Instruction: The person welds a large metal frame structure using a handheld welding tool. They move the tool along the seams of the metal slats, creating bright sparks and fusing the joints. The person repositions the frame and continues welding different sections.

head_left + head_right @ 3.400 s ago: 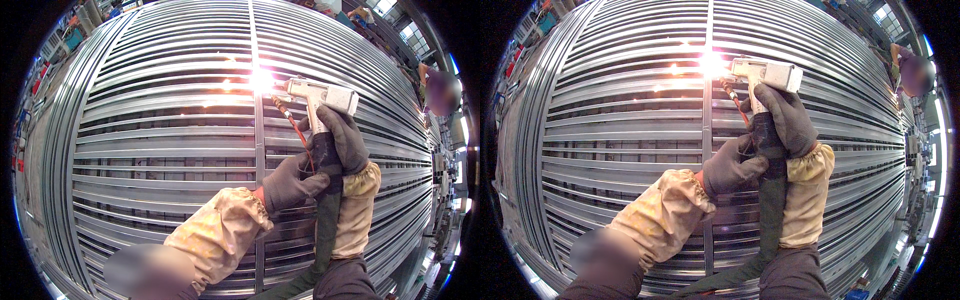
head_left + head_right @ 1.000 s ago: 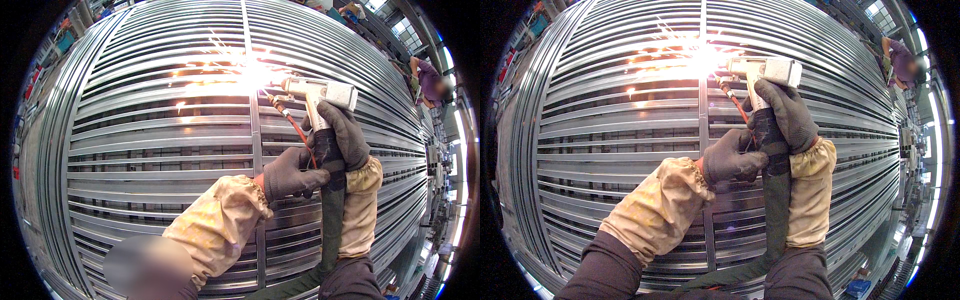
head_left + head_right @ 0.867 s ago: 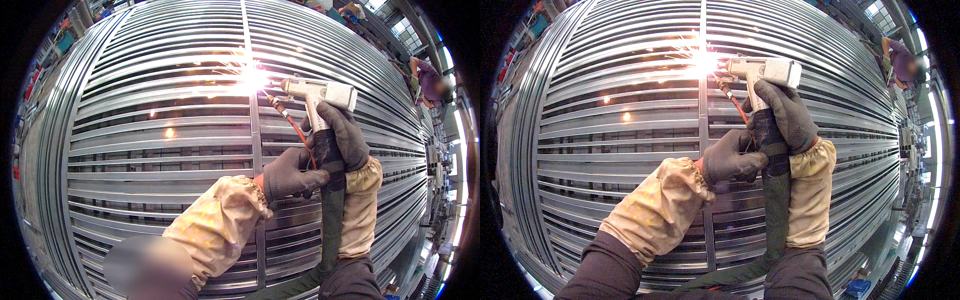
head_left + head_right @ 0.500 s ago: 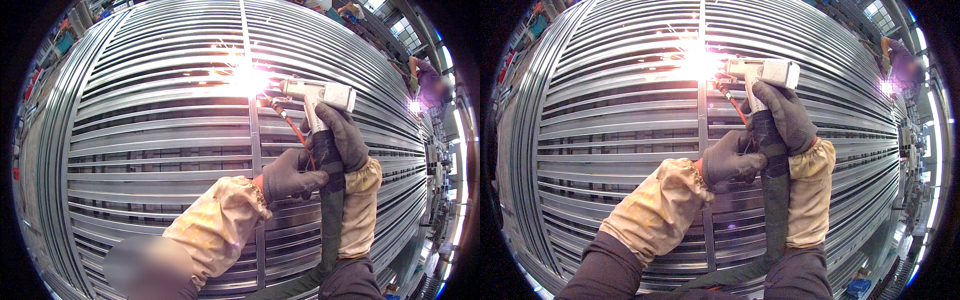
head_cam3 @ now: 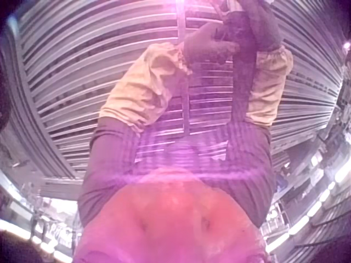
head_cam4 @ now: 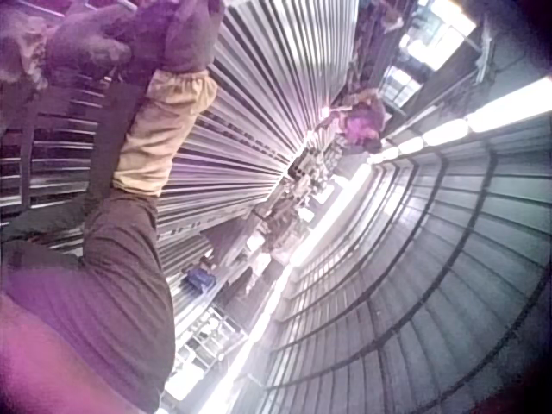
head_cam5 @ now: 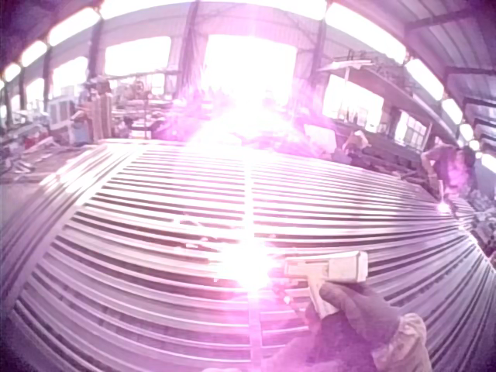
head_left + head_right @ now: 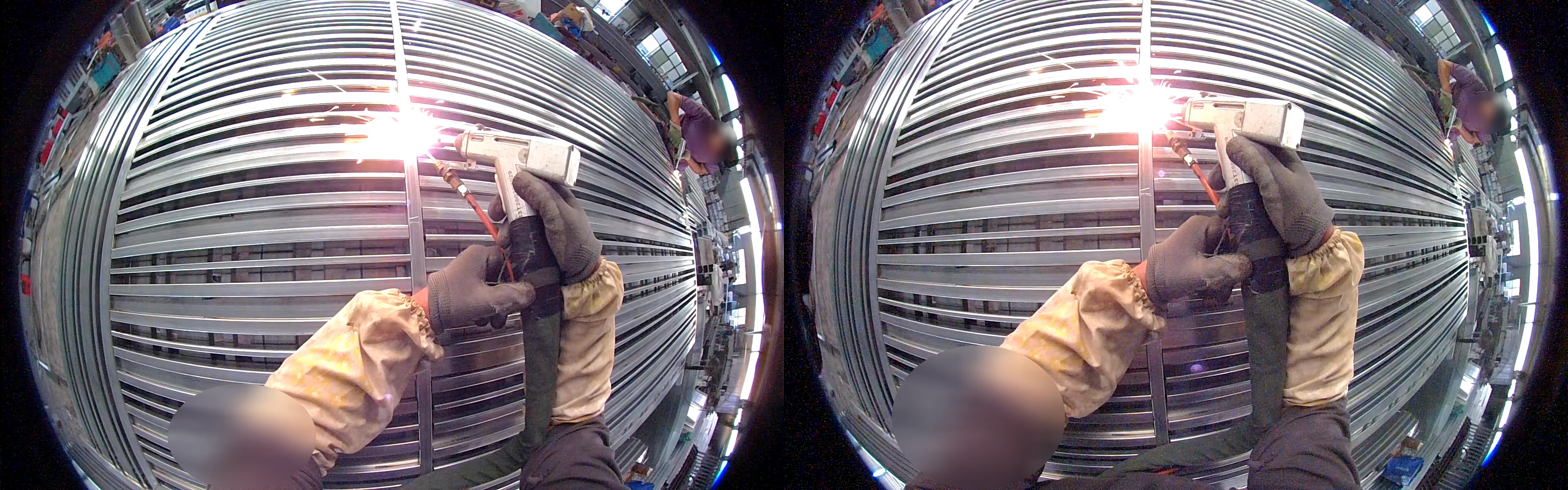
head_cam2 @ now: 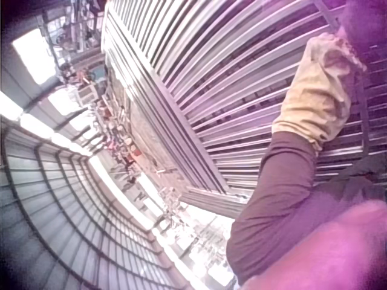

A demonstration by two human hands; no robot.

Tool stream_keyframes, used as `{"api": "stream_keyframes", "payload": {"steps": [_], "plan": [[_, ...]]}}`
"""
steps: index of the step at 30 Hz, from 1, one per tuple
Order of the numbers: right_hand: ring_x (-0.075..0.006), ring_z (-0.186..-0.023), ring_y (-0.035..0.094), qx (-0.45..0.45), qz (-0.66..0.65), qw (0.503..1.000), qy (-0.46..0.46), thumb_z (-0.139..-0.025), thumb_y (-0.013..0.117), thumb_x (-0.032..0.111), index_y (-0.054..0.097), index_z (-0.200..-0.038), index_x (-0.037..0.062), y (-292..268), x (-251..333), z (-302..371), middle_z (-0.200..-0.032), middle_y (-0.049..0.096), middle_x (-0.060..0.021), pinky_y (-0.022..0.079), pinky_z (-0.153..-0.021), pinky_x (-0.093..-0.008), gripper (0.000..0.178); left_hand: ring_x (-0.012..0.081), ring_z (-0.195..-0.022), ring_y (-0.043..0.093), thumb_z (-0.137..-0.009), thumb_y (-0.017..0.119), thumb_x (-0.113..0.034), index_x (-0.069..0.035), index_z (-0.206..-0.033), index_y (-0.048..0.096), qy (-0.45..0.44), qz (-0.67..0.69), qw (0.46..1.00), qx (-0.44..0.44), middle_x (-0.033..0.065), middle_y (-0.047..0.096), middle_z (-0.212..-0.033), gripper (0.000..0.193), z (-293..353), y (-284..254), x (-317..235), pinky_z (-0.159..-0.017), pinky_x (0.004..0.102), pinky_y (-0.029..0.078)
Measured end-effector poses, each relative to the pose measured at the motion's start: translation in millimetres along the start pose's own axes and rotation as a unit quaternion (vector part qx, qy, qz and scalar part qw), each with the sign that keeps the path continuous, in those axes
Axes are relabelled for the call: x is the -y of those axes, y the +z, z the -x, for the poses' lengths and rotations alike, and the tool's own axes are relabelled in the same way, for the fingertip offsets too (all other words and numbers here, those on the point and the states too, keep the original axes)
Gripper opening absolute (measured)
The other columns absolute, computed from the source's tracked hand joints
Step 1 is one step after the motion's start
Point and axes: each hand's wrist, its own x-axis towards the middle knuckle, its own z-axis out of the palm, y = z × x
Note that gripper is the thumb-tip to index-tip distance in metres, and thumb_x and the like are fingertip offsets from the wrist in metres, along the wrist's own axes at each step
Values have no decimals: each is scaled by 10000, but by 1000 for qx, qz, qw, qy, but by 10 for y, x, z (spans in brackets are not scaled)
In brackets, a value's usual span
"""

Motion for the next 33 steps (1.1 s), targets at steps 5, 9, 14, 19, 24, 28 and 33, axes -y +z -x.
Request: {"api": "stream_keyframes", "payload": {"steps": [5, 9, 14, 19, 24, 28, 33], "plan": [[-164, -656, 654, -3, 10, 994, 111, -960, 602, 253, 581, -1188, -9, -73, -20, -40, -882, 669, -114, 550, -577, -286, 348, 68, -534, 539, -869, 716, -199, 21, -998, 612, 30, 18, 999, 0, 18, 614, -708, 275, -24, 6, 55, -470, 224, 415], [-160, -660, 652, -33, -82, 980, 177, -958, 610, 263, 596, -1147, -22, 34, 156, -27, -859, 665, -104, 548, -589, -282, 342, 68, -535, 538, -870, 714, -194, 17, -979, 613, 30, -4, 1000, -4, 14, 606, -701, 258, -22, -6, 69, -468, 227, 410], [-153, -658, 649, -33, -73, 987, 140, -960, 608, 278, 614, -1089, -33, 87, 225, 13, -838, 660, -102, 537, -584, -270, 337, 57, -604, 560, -862, 714, -178, 29, -1048, 620, 12, -30, 999, 4, 17, 653, -789, 294, -12, -22, 56, -511, 221, 429], [-149, -653, 644, -25, -40, 992, 113, -962, 604, 298, 622, -1040, -31, 117, 249, 22, -816, 652, -95, 531, -581, -267, 339, 54, -602, 558, -859, 718, -187, 31, -1052, 623, 42, -29, 999, -2, 17, 653, -777, 307, -18, -6, 84, -516, 219, 427], [-147, -652, 638, -7, -67, 983, 173, -968, 592, 315, 629, -1020, -24, 62, 249, 5, -812, 648, -90, 529, -587, -269, 345, 56, -609, 555, -864, 715, -198, 19, -1003, 625, 7, -23, 1000, 15, 2, 628, -731, 273, 20, 5, -16, -537, 225, 431], [-149, -658, 635, -6, -61, 982, 180, -970, 587, 317, 629, -1026, -23, 63, 254, 10, -817, 647, -91, 529, -596, -271, 347, 56, -564, 539, -863, 717, -197, 18, -991, 624, -4, -40, 999, 13, -1, 612, -703, 267, 9, -33, 33, -491, 226, 411], [-154, -660, 635, -24, -65, 985, 155, -967, 591, 319, 627, -1034, -30, 60, 206, 39, -830, 649, -95, 528, -599, -273, 358, 50, -537, 526, -864, 715, -188, 18, -992, 623, 26, -10, 1000, 9, -2, 607, -697, 259, -1, 18, 78, -459, 220, 391]]}}
